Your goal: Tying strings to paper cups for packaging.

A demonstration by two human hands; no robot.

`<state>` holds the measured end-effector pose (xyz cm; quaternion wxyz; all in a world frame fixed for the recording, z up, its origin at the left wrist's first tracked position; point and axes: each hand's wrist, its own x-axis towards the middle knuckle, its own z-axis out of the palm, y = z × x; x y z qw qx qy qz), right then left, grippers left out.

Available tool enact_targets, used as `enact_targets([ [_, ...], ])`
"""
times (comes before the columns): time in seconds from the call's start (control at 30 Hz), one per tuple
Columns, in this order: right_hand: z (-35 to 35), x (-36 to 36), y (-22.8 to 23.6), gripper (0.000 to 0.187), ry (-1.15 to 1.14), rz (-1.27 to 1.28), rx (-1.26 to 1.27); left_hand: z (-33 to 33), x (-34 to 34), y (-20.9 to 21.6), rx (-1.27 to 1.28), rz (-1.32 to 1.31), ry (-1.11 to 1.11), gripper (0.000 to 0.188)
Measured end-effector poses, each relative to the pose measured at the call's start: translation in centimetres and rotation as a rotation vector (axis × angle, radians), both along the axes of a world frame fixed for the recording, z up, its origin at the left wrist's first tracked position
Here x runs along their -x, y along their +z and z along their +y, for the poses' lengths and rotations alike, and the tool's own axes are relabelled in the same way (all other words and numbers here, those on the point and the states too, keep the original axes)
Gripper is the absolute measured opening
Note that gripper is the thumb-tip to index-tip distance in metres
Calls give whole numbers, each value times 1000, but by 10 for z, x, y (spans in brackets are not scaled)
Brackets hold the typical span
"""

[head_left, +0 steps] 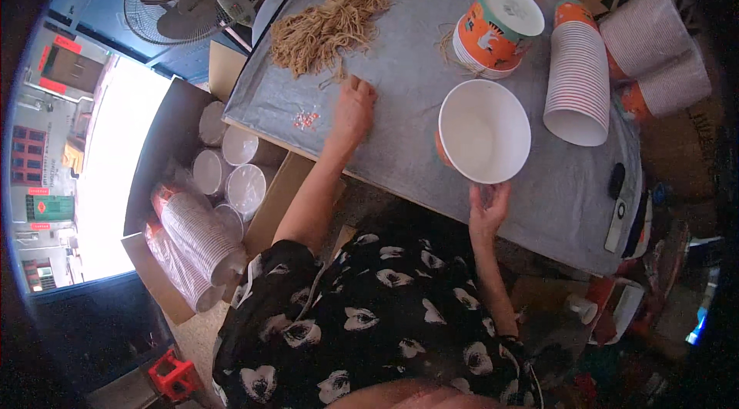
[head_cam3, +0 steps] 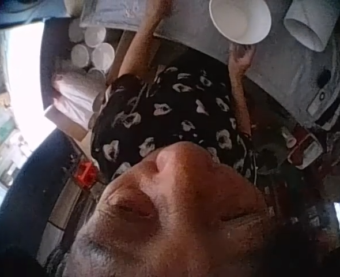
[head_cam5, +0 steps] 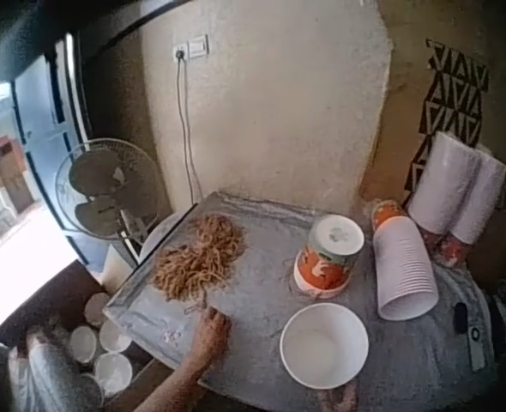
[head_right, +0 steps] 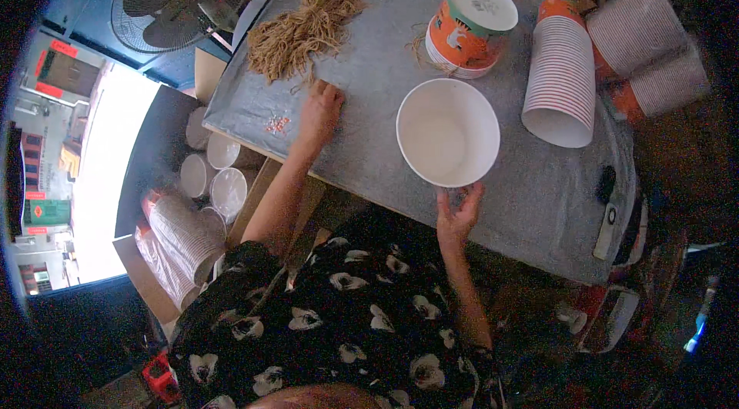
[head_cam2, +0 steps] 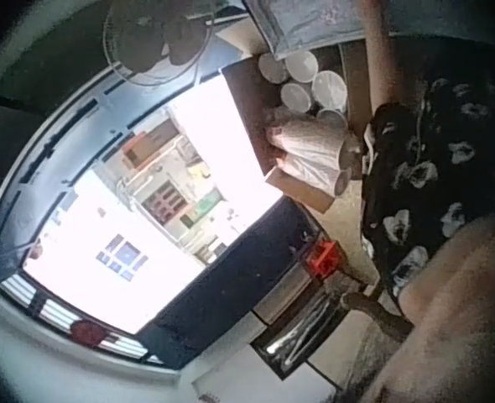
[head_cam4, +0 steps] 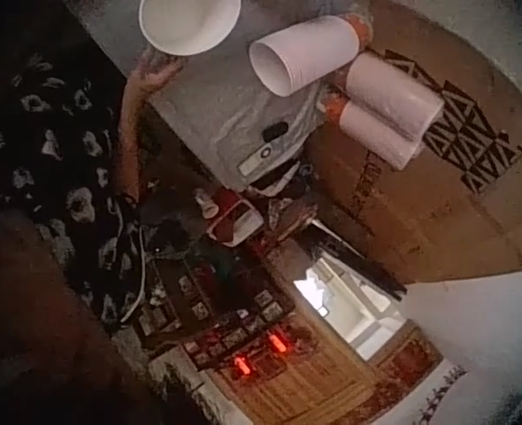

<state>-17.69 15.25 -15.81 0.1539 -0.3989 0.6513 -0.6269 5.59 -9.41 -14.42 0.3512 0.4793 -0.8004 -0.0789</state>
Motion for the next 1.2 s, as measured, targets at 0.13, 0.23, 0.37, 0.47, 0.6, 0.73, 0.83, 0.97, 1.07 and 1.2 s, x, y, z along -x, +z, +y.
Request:
enact_targets([
  [0.13, 36, -1, 5, 37, 106, -184, -163, 62, 15, 9, -184, 30, -59, 11],
  [0.23, 39, -15, 31, 23, 225, -223, -149, 117, 24, 12, -315, 180, -269, 16],
  [0.37, 29, -27, 64, 27, 433, -329, -118, 177, 41, 31, -705, 444, -397, 26],
  [0.47, 21, -31, 68, 32, 443, -189, -50, 205, 48, 40, -911, 590, -496, 28],
  [0.6, 20, -32, 59, 38, 526, -411, -56, 215, 52, 44, -1134, 876, -572, 16],
  [0.73, 29, -29, 52, 35, 475, -432, -159, 211, 60, 56, -1122, 830, -466, 11],
  [0.83, 41, -21, 46, 28, 512, -359, -213, 204, 60, 43, -835, 776, -510, 10],
  [0.97, 51, -21, 41, 18, 547, -377, -311, 200, 54, 29, -732, 694, -540, 13],
  [1.07, 52, -24, 37, 16, 480, -451, -252, 201, 50, 42, -1143, 810, -602, 22],
  [1.2, 46, -31, 53, 11, 487, -658, -20, 201, 46, 29, -1171, 678, -815, 34],
])
